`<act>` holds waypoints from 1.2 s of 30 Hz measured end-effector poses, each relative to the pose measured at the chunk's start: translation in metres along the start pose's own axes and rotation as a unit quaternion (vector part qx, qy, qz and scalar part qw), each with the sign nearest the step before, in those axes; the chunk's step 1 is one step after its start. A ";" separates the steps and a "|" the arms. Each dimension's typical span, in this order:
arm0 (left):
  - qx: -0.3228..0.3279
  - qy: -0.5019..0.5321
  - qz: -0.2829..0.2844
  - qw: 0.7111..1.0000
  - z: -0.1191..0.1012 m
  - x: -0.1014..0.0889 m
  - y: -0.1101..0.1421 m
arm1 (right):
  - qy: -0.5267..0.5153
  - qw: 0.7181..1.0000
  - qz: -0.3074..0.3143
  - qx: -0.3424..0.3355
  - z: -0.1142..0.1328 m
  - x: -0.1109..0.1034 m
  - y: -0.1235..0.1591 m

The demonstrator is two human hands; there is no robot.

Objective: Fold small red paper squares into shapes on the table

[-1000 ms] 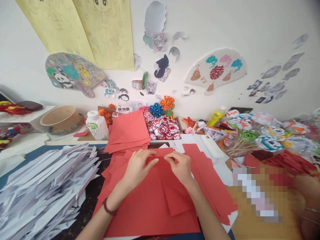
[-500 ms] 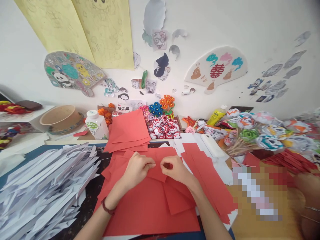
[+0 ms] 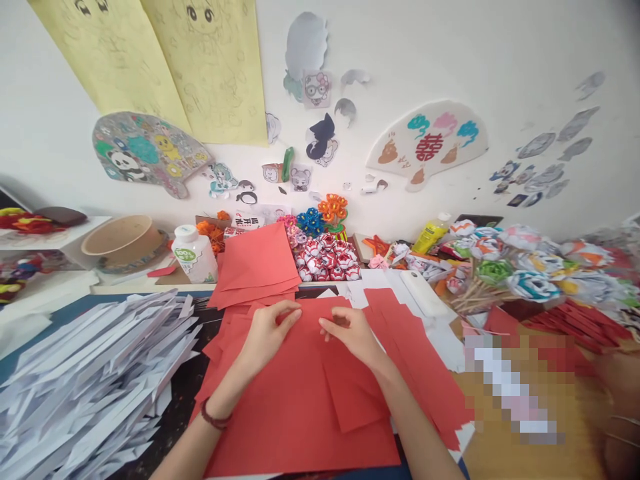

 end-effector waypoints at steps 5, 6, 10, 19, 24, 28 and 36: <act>0.124 -0.194 0.007 0.973 -0.018 0.016 0.007 | -0.042 0.997 -0.049 0.032 -0.006 -0.005 0.000; 0.137 -0.203 0.025 0.969 -0.019 0.020 0.009 | -0.042 0.997 -0.054 0.037 -0.007 -0.006 0.000; 0.111 -0.136 0.083 0.981 -0.016 0.026 0.011 | -0.018 0.997 -0.072 0.021 -0.003 -0.011 0.001; -0.036 0.211 0.104 0.971 -0.009 0.015 0.005 | -0.047 0.997 0.041 -0.042 0.004 -0.011 0.004; -0.150 0.363 0.105 0.914 -0.007 0.016 0.008 | 0.018 0.998 -0.046 -0.026 0.002 -0.020 0.001; -0.171 0.417 0.160 0.878 -0.011 0.023 0.012 | 0.009 0.998 -0.060 -0.014 0.004 -0.017 0.000; -0.187 0.363 0.129 0.904 0.005 0.027 0.012 | 0.002 0.999 0.046 0.004 0.008 0.001 0.004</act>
Point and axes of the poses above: each hand's wrist, its own y-axis away from the middle knuckle, its own x-axis out of the palm, z = x × y, the point moved 5 cm from there along -y, towards the middle knuckle, and after that the axes turned 6 degrees about y, right-handed, at the moved point
